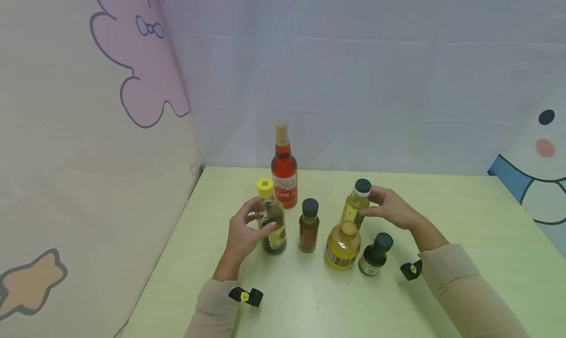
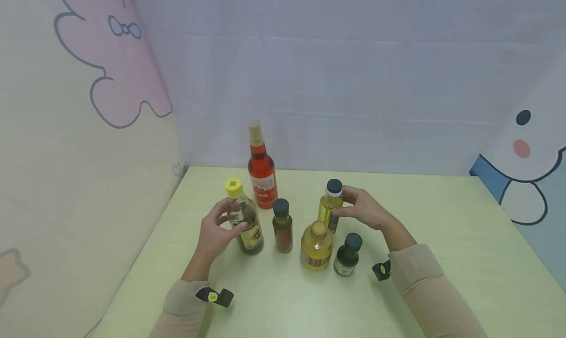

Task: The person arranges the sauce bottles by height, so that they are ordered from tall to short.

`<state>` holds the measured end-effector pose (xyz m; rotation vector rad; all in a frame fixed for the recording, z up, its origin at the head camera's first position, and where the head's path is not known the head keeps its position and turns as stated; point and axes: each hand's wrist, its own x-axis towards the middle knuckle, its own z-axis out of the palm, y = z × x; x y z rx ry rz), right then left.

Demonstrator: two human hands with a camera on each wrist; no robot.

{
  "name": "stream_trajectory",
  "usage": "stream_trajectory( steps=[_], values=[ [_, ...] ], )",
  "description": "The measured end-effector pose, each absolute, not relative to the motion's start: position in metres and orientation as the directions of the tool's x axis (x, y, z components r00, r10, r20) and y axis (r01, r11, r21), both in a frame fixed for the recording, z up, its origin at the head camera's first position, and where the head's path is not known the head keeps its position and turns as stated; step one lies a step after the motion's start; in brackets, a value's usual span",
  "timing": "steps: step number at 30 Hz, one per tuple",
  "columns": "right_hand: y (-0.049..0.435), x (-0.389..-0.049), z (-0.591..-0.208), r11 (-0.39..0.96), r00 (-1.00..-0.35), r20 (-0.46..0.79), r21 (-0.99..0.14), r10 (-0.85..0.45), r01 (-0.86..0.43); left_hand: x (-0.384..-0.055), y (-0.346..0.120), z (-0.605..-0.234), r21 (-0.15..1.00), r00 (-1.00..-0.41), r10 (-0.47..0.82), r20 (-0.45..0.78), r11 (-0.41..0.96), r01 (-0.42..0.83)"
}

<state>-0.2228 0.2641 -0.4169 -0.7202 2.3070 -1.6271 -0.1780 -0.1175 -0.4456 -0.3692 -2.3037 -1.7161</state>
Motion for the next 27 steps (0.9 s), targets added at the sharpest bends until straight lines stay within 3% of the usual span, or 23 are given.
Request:
stream_trajectory(
  steps=[16, 27],
  values=[
    [0.266, -0.224, -0.417, 0.264, -0.858, 0.091, -0.931, -0.506, -0.254, -0.198, -0.100, -0.435, 0.893, -0.918, 0.082, 0.387, 0.212, 0.396],
    [0.265, -0.224, -0.419, 0.271, -0.859, 0.077, -0.931, -0.507, -0.244, -0.194, -0.080, -0.397, 0.903, -0.917, 0.131, 0.377, 0.166, 0.395]
  ],
)
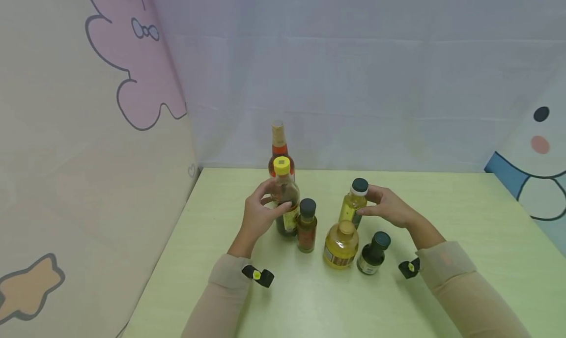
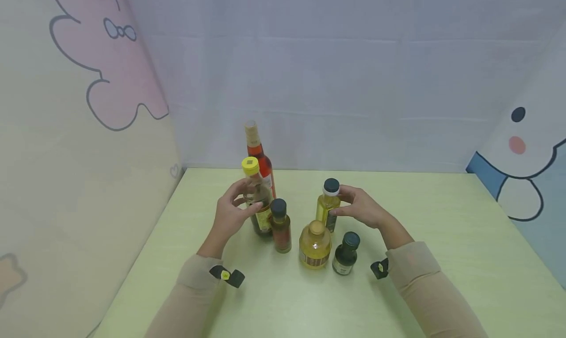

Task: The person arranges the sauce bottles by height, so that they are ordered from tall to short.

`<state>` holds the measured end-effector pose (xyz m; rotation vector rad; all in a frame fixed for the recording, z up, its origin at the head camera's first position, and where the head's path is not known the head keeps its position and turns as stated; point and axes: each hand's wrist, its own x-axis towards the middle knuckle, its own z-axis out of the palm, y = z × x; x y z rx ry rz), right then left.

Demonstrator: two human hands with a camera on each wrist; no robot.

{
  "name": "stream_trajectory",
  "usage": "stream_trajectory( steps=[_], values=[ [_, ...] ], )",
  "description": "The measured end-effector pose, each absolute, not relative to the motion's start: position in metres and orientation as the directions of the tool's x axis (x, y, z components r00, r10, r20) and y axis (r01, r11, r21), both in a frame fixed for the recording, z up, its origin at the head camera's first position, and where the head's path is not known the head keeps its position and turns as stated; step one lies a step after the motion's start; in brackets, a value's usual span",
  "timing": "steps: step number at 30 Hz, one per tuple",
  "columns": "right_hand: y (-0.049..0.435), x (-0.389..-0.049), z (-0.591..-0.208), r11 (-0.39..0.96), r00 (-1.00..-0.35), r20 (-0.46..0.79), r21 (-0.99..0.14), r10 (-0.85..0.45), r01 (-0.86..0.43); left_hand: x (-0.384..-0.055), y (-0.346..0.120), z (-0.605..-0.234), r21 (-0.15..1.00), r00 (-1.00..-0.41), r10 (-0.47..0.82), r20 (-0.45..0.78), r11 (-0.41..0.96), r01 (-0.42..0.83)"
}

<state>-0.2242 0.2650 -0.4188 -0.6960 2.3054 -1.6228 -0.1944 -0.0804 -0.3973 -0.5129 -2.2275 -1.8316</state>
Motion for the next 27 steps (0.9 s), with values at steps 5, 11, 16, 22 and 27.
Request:
stream_trajectory(
  steps=[5, 11, 16, 22, 27],
  values=[
    [0.266, -0.224, -0.418, 0.267, -0.859, 0.079, -0.933, -0.505, -0.243, -0.215, -0.072, -0.412, 0.898, -0.907, 0.146, 0.395, 0.149, 0.415],
    [0.265, -0.223, -0.418, 0.271, -0.857, 0.087, -0.928, -0.507, -0.254, -0.232, -0.063, -0.423, 0.888, -0.894, 0.144, 0.424, 0.126, 0.442],
    [0.266, -0.223, -0.420, 0.260, -0.855, 0.087, -0.932, -0.512, -0.251, -0.240, -0.054, -0.423, 0.876, -0.885, 0.146, 0.442, 0.139, 0.461],
    [0.266, -0.224, -0.420, 0.252, -0.856, 0.092, -0.935, -0.509, -0.251, -0.247, -0.046, -0.420, 0.883, -0.888, 0.182, 0.422, 0.138, 0.448],
    [0.266, -0.224, -0.420, 0.250, -0.855, 0.092, -0.936, -0.511, -0.250, -0.256, -0.041, -0.419, 0.893, -0.892, 0.206, 0.403, 0.123, 0.432]
  ],
)
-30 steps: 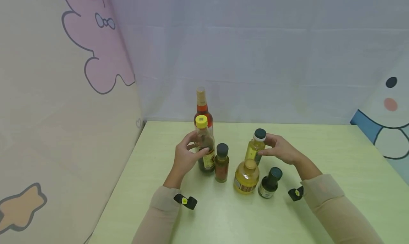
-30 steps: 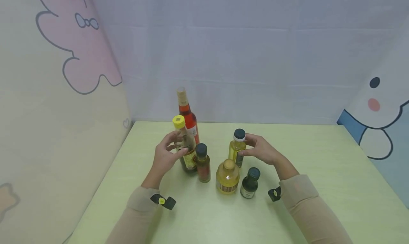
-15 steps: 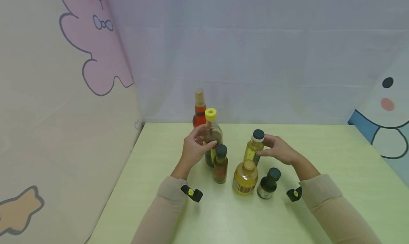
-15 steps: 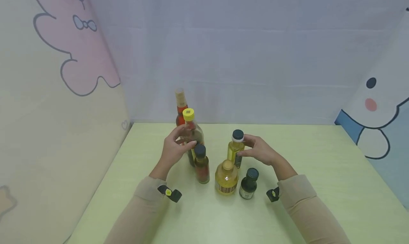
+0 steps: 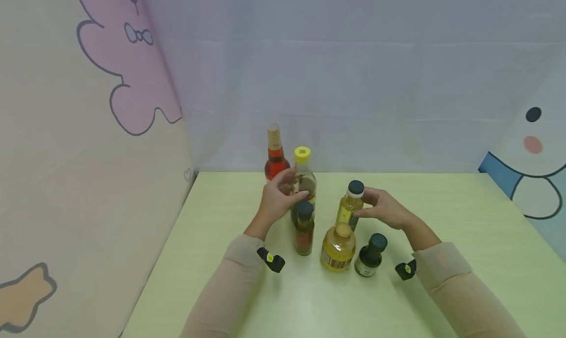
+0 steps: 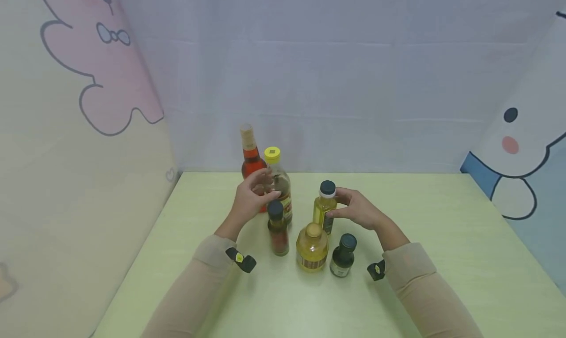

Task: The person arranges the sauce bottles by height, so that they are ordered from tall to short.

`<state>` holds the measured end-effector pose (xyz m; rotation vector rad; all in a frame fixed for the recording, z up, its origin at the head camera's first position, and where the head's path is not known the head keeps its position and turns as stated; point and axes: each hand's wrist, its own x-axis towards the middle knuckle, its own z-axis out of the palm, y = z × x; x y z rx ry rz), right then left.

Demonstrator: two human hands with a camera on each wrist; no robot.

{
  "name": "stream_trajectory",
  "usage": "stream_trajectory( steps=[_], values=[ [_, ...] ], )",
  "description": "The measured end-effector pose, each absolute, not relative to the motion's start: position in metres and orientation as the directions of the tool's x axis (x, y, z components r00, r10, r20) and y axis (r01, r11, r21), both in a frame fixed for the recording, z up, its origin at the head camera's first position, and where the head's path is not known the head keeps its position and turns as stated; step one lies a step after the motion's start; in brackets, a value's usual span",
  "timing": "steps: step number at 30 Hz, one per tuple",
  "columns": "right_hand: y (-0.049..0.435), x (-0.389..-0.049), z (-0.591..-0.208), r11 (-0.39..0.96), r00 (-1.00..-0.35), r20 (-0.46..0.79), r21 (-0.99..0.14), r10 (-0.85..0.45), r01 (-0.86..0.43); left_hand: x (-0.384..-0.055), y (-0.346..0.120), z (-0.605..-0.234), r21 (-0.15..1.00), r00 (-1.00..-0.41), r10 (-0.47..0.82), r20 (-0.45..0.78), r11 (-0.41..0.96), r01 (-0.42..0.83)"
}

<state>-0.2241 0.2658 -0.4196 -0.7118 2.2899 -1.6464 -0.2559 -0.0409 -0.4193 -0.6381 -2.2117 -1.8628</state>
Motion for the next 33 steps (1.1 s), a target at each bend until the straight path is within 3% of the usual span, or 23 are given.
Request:
stream_trajectory(
  steps=[10, 33],
  values=[
    [0.266, -0.223, -0.420, 0.260, -0.861, 0.096, -0.931, -0.500, -0.255, -0.268, -0.027, -0.420, 0.907, -0.895, 0.229, 0.384, 0.090, 0.412],
    [0.265, -0.223, -0.422, 0.286, -0.873, 0.085, -0.926, -0.480, -0.247, -0.284, -0.004, -0.418, 0.922, -0.914, 0.276, 0.298, 0.164, 0.350]
  ],
)
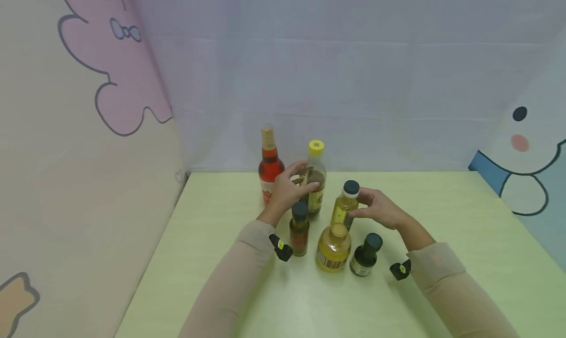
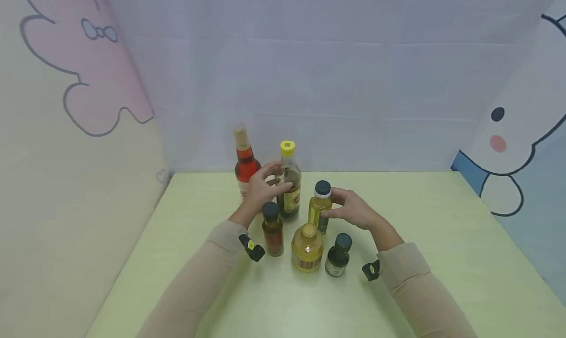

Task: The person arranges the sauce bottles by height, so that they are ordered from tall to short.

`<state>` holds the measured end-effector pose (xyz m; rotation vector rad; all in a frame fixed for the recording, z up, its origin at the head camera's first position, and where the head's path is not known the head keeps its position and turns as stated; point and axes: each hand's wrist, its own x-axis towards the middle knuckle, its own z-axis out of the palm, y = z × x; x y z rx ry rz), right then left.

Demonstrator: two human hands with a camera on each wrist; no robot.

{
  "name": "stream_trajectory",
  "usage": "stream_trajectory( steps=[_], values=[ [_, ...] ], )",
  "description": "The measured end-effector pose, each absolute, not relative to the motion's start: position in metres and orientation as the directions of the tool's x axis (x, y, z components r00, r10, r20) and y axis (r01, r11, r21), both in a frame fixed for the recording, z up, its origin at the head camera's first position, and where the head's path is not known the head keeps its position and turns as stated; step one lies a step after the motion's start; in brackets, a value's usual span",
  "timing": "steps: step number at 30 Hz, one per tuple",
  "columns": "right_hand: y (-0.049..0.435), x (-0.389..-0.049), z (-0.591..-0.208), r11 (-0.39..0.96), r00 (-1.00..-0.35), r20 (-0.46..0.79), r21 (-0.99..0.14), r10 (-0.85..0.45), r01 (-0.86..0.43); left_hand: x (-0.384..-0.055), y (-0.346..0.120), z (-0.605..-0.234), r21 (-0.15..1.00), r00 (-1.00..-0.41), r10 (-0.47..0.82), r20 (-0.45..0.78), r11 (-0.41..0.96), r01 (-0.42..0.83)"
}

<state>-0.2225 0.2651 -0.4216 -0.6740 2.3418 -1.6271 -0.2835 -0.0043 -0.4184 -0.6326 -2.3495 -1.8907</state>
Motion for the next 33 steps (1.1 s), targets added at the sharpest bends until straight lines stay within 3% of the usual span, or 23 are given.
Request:
stream_trajectory(
  steps=[33],
  values=[
    [0.265, -0.222, -0.424, 0.282, -0.880, 0.081, -0.930, -0.469, -0.236, -0.295, 0.006, -0.436, 0.928, -0.922, 0.242, 0.301, 0.148, 0.342]
  ],
)
